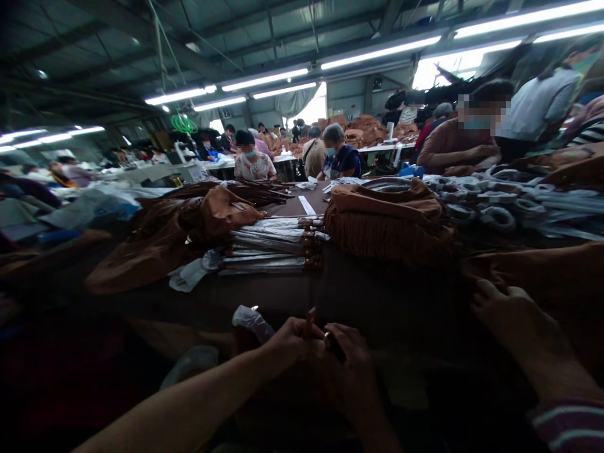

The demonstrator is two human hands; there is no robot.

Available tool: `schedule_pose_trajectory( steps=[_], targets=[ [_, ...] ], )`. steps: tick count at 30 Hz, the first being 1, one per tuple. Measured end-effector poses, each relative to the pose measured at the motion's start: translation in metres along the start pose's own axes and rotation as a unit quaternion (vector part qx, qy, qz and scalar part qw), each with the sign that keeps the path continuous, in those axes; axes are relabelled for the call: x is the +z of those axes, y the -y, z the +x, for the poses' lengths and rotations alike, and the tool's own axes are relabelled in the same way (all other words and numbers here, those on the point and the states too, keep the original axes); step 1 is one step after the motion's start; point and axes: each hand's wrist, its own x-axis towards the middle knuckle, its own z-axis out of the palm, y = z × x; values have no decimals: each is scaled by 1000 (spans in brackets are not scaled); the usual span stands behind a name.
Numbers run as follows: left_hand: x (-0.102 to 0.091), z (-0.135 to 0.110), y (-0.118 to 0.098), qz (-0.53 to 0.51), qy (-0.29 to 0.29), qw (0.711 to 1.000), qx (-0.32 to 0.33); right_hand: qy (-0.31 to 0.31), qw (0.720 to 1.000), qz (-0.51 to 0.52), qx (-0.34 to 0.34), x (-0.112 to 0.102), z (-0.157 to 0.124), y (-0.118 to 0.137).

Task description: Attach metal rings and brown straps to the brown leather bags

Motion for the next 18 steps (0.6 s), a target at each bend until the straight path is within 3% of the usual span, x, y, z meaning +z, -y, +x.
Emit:
schedule_pose_trajectory(
  steps=[3,6,11,14,16,18],
  targets=[
    [1,-3,0,6,25,1000,15,-23,999,21,-28,2,-1,0],
    [-2,-6,-11,75,52,996,8,-21,999,37,-25,2,0,4],
    [-5,-14,-61,257,93,962,15,2,996,83,27,-9,3,16],
    [-3,-15,-83,387,70,919,16,18,993,107,37,-13,3,19],
    [1,-10,-85,435,45,899,-3,18,992,113,56,-12,1,18],
    [6,-1,-76,400,31,915,-43,0,991,106,88,-9,0,15]
  ],
)
